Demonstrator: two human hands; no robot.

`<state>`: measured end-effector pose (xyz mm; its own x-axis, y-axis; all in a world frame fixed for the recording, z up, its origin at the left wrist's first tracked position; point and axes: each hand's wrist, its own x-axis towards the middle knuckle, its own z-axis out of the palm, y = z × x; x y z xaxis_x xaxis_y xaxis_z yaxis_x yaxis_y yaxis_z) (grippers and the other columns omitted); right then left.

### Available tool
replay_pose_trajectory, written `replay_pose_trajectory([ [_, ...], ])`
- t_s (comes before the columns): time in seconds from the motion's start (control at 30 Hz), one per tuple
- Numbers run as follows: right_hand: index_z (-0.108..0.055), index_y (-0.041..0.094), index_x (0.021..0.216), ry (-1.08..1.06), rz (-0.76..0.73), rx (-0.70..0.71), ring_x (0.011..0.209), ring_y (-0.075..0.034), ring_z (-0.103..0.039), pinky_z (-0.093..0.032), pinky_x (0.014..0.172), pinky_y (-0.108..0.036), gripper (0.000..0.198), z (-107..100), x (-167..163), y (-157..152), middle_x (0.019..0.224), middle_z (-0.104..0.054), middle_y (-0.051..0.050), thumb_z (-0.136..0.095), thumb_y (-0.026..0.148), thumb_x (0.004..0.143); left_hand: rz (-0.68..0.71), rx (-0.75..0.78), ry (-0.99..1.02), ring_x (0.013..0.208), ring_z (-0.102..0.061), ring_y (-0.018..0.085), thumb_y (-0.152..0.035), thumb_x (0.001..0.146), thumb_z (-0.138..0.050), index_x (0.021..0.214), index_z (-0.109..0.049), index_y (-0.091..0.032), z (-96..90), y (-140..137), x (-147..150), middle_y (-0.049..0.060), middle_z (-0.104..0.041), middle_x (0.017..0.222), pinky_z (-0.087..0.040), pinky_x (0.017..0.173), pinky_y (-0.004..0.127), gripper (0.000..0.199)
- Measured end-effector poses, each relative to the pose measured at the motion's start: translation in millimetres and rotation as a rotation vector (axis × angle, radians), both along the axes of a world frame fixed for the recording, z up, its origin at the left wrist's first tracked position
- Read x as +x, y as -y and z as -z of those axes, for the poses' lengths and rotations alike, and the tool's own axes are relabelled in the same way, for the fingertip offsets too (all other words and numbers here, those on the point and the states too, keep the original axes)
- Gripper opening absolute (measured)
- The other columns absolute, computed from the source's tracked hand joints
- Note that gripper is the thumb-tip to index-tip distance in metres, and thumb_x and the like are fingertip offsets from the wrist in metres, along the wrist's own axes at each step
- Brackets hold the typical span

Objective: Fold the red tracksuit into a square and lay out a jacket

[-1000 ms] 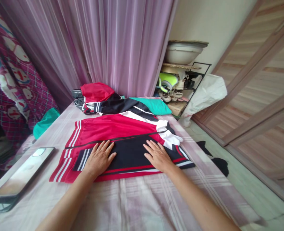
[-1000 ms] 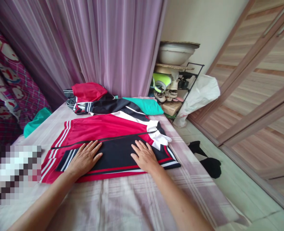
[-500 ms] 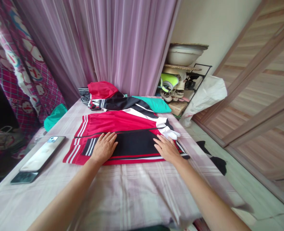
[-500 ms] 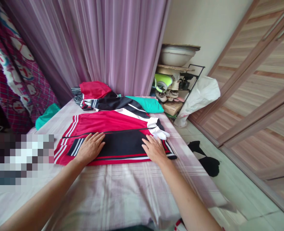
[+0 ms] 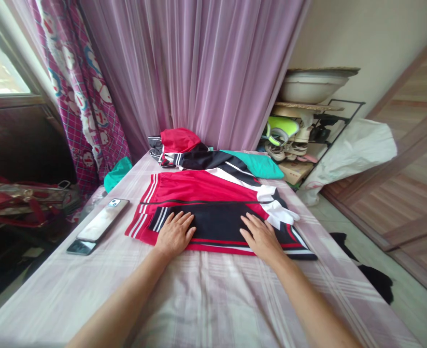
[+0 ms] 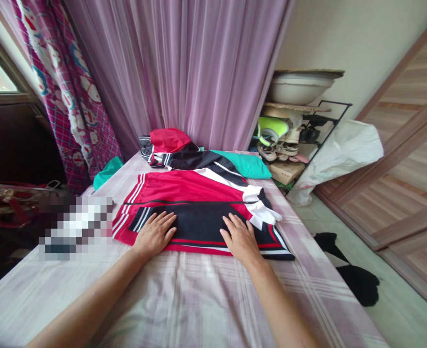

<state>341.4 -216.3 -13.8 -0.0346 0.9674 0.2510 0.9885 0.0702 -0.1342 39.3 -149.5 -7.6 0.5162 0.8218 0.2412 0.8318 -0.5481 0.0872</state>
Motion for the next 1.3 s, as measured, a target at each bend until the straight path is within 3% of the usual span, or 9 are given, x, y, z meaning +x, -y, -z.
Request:
replay_pose_trajectory([
  [0.1, -0.046, 0.027, 0.145, -0.013, -0.043, 0.059, 0.139, -0.025, -0.039, -0.028, 0.113, -0.051, 0.050, -9, -16, -18, 0.152, -0.043, -0.009, -0.036, 0.040, 0.098, -0.015, -0.004, -0.016, 0.140, -0.040, 0.028, -0.047, 0.096, -0.039, 0.140, -0.052, -0.027, 0.3, -1, 2, 0.005, -0.050, 0.148, -0.024, 0.118, 0.052, 0.050],
  [0.17, -0.044, 0.027, 0.147, 0.004, -0.059, 0.022, 0.141, -0.025, -0.036, -0.025, 0.115, -0.052, 0.051, -10, -24, -27, 0.154, -0.041, -0.008, -0.036, 0.040, 0.098, -0.028, -0.019, -0.034, 0.142, -0.036, 0.029, -0.047, 0.096, -0.041, 0.141, -0.051, -0.027, -0.7, -2, 2, 0.006, -0.045, 0.151, -0.022, 0.119, 0.054, 0.051],
  [0.37, -0.049, 0.028, 0.143, 0.028, 0.144, -0.148, 0.143, -0.025, -0.033, -0.024, 0.114, -0.054, 0.051, 6, -12, -31, 0.155, -0.039, -0.007, -0.034, 0.047, 0.097, -0.045, -0.079, -0.054, 0.141, -0.037, 0.029, -0.048, 0.096, -0.040, 0.143, -0.048, -0.030, -5.1, -3, 3, 0.006, -0.047, 0.150, -0.022, 0.117, 0.057, 0.051],
  [0.57, -0.048, 0.026, 0.144, 0.014, 0.221, -0.121, 0.141, -0.025, -0.037, -0.027, 0.114, -0.050, 0.050, 10, 5, -28, 0.153, -0.043, -0.008, -0.035, 0.041, 0.098, -0.056, -0.089, -0.056, 0.141, -0.038, 0.028, -0.047, 0.095, -0.043, 0.143, -0.047, -0.030, -4.7, -4, 4, 0.005, -0.047, 0.150, -0.022, 0.118, 0.056, 0.052],
  [1.07, -0.048, 0.024, 0.144, -0.001, 0.212, -0.145, 0.140, -0.025, -0.039, -0.028, 0.114, -0.052, 0.049, 1, 0, -24, 0.153, -0.042, -0.009, -0.036, 0.039, 0.098, -0.036, -0.041, -0.041, 0.138, -0.042, 0.030, -0.046, 0.094, -0.043, 0.138, -0.053, -0.029, 0.3, -4, 1, 0.008, -0.051, 0.147, -0.027, 0.115, 0.057, 0.049],
  [1.3, -0.056, 0.023, 0.136, -0.027, 0.161, -0.009, 0.136, -0.027, -0.044, -0.034, 0.110, -0.054, 0.046, 12, 7, -26, 0.147, -0.050, -0.010, -0.042, 0.035, 0.095, -0.033, -0.090, -0.045, 0.138, -0.042, 0.030, -0.045, 0.094, -0.044, 0.139, -0.052, -0.026, -9.1, 0, 2, 0.009, -0.050, 0.148, -0.028, 0.115, 0.058, 0.050],
])
